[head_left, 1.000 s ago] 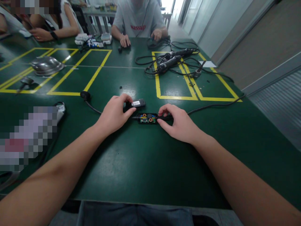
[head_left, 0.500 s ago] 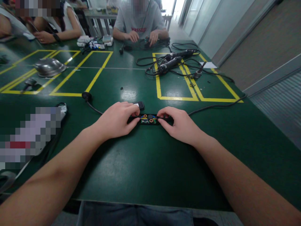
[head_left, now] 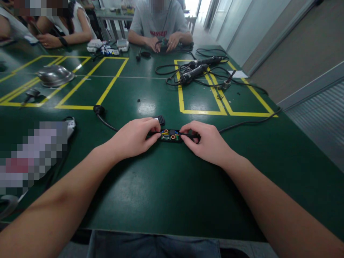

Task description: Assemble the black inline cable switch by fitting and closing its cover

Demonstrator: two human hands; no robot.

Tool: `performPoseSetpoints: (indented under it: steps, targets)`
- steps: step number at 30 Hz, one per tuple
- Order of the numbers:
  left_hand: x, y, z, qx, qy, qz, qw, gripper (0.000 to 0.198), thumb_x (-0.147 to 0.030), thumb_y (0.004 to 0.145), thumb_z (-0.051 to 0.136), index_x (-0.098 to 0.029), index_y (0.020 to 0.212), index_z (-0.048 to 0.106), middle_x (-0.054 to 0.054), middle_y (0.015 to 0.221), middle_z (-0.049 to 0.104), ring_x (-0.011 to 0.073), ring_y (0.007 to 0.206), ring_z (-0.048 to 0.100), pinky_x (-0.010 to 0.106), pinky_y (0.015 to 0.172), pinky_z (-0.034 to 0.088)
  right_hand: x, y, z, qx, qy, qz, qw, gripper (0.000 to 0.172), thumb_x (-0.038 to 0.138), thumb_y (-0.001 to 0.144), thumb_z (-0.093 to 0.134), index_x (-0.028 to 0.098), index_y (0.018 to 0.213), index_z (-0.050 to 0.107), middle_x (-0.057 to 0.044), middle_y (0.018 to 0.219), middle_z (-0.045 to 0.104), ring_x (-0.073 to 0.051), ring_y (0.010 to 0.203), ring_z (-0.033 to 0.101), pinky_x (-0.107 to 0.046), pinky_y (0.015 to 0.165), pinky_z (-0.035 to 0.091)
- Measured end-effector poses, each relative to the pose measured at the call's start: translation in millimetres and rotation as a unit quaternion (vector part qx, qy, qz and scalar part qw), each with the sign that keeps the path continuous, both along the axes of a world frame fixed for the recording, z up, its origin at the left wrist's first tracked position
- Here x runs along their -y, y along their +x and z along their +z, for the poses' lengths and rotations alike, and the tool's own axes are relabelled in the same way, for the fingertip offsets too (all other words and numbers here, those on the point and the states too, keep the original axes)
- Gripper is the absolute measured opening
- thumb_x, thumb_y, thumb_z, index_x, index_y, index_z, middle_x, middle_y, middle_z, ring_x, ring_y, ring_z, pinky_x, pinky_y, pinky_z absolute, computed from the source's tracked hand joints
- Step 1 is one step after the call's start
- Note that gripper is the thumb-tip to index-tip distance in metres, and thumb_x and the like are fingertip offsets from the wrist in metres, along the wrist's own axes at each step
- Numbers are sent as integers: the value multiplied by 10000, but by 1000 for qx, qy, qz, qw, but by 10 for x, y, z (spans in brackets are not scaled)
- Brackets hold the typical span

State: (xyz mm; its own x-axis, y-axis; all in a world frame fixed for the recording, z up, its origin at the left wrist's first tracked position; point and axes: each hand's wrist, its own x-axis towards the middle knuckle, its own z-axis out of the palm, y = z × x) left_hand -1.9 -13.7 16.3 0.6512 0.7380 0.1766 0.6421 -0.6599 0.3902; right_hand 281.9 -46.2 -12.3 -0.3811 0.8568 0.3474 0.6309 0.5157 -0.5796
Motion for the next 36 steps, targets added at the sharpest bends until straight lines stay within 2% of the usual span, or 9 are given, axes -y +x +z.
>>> performPoseSetpoints:
  steps: [5,11,16,21,29,33,36]
  targets:
    - [-21,-26,24,55,-13,-6,998,187,-297,1028,603,-198,999,759,46,939,774,195,796,694,341,816,564,18,-3,56,-19,1,-20,1000,114,253,999,670,246,989,783,-53,903,786,-215,724,653,-361,659,539]
    - [-45,-56,-14,54,-24,-11,998,204,-277,989,625,-184,1016,804,50,911,779,189,764,691,336,805,563,0,30,48,-15,2,-12,1000,127,220,972,659,240,963,784,-57,916,789,-216,733,657,-367,667,543]
    - [-87,-86,-32,46,-34,-20,998,210,-270,1024,650,-197,1044,847,65,981,812,205,833,742,337,815,567,-39,67,7,-8,-26,-5,1000,106,217,970,699,249,903,776,-53,913,812,-235,775,702,-391,720,579]
    - [-129,-106,-45,39,-31,-41,998,215,-267,1075,671,-222,1031,877,72,1080,852,222,949,789,343,881,592,-82,114,17,7,-34,9,999,106,229,980,752,267,893,799,-61,958,844,-287,917,758,-455,849,616]
    - [-75,-85,-48,8,25,-43,999,267,-257,1089,634,-198,1060,893,108,1113,835,271,1003,776,426,932,614,-78,100,-7,12,-57,-5,998,95,229,982,730,263,914,786,-61,956,852,-297,896,791,-447,804,604]
    - [-65,-54,-99,37,84,-20,996,255,-272,1065,664,-221,1040,913,135,1306,804,312,1186,739,519,1097,614,-58,67,-18,-1,-48,-4,999,80,225,965,704,262,905,745,-57,935,835,-282,867,778,-433,804,608]
    - [-94,-41,-150,59,96,33,993,308,-281,1084,641,-223,1233,904,151,1496,762,340,1333,712,583,1214,575,-36,41,-14,-2,-33,-6,999,69,225,963,691,256,923,738,-59,915,815,-275,841,755,-421,789,599]
